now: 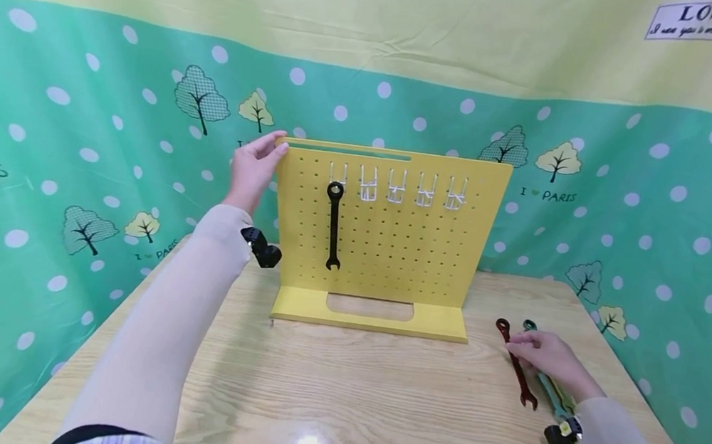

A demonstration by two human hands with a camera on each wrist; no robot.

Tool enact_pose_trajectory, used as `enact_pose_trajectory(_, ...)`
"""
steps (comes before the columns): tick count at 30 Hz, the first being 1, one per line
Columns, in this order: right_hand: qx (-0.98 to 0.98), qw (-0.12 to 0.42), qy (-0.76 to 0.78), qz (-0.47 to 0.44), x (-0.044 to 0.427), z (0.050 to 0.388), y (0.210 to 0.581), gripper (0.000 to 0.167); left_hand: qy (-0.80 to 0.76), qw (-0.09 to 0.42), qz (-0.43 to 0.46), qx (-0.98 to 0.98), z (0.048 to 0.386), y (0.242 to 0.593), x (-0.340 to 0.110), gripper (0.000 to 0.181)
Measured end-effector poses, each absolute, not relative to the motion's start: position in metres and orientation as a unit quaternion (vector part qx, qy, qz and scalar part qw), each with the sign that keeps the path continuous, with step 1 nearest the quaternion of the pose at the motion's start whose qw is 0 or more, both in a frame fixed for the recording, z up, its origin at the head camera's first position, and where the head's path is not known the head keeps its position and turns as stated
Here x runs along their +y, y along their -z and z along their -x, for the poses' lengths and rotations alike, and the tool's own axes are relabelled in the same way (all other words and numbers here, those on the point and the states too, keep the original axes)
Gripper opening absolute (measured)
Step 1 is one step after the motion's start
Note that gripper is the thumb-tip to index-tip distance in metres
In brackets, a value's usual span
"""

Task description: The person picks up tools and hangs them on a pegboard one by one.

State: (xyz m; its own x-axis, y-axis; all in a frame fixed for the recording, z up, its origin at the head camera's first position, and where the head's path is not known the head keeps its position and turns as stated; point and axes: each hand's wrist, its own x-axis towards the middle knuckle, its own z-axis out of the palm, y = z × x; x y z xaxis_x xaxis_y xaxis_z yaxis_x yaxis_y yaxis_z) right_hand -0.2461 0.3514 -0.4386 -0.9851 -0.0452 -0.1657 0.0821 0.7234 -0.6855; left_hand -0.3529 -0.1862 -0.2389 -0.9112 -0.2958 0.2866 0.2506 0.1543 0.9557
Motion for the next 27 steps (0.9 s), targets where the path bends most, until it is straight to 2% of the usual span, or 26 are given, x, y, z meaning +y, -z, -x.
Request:
enact_pose_trajectory(16, 0.924, 0.091, 0.367, -0.048, 0.364, 0.248, 0.453, 0.052, 0.655, 0.216, -0.014, -0.724, 0.355, 0.24, -0.184, 0.036)
enact_pose_trajectory(23, 0.929, 0.086, 0.353, -0.068, 0.362, 0.252, 0.455, 0.034, 0.65, 0.218, -0.017, -0.728, 0.354, 0.24, -0.183, 0.036)
enact_pose_trajectory(27, 0.931, 0.088, 0.347, -0.076, 0.361, 0.254, 0.457, 0.037, 0.648, 0.216, -0.018, -0.73, 0.353, 0.24, -0.184, 0.036)
